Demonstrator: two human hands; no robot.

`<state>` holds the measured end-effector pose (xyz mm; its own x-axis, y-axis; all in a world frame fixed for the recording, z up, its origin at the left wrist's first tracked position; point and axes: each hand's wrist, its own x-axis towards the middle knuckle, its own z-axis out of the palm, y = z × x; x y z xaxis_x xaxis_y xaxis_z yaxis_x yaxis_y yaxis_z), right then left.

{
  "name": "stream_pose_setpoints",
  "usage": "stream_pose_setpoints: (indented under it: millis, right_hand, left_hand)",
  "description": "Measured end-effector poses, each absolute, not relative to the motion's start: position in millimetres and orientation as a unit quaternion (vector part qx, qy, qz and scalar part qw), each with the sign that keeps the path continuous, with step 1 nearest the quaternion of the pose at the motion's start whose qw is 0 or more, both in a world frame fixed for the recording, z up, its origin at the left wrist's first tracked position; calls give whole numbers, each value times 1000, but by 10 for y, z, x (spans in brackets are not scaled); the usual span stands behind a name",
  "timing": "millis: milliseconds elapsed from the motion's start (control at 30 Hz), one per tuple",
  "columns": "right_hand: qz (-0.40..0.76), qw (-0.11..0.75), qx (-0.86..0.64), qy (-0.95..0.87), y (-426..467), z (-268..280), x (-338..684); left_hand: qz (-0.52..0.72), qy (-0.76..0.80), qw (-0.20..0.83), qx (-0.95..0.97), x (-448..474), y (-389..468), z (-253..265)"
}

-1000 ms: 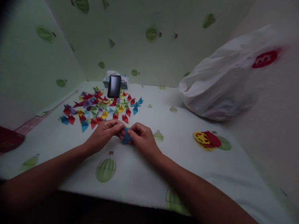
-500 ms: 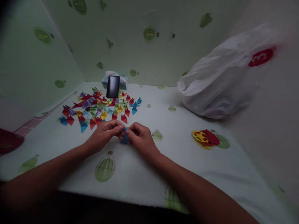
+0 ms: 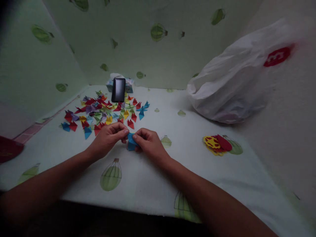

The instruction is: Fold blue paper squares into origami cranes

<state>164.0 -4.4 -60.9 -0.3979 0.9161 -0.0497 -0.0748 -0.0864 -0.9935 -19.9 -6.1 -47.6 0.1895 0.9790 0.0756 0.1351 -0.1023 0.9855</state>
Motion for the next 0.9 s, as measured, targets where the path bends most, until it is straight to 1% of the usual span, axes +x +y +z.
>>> stream_pose_setpoints:
  millis: [100,200,267,400,467,533,633,700,800,900]
  right_hand:
    - [604,404,-396,-560,-41,-612,1636]
    - [588,404,-402,-574,-40,-615,1635]
    - [593,398,-398,-576,-40,-617,1635]
    - [595,397,-398,-574,-42,-620,1636]
    - [569,414,-407,-582,-45,-626,1637]
    - [518,443,-416,-602,-51,-635,1640]
    - [457,478,-405,-631,-73,-637,1642]
    - [455,489,-394,-631,-93,-623,1641]
    - [494,499,-377,-604,-119,-592,1634]
    - [579,515,-341,-532,-126,-568,1626]
  left_hand:
    - [443,452,500,591,-181,-69,-504]
    - [423,446,518,595,-174,-72,-524]
    - [419,448,512,602,-180,-70,-530]
    - [453,452,490,591,-194,-67,-529]
    - [470,447,494,579,-190,-70,-519]
    - [490,437,484,579,-179,-79,-502]
    - [524,408,421,617,-160,-104,-465]
    - [539,384,365,655,-153,-125,-443]
    - [545,367,280,700,-157,-154,-422]
    - [544,365,194,730,-177,-179,-410]
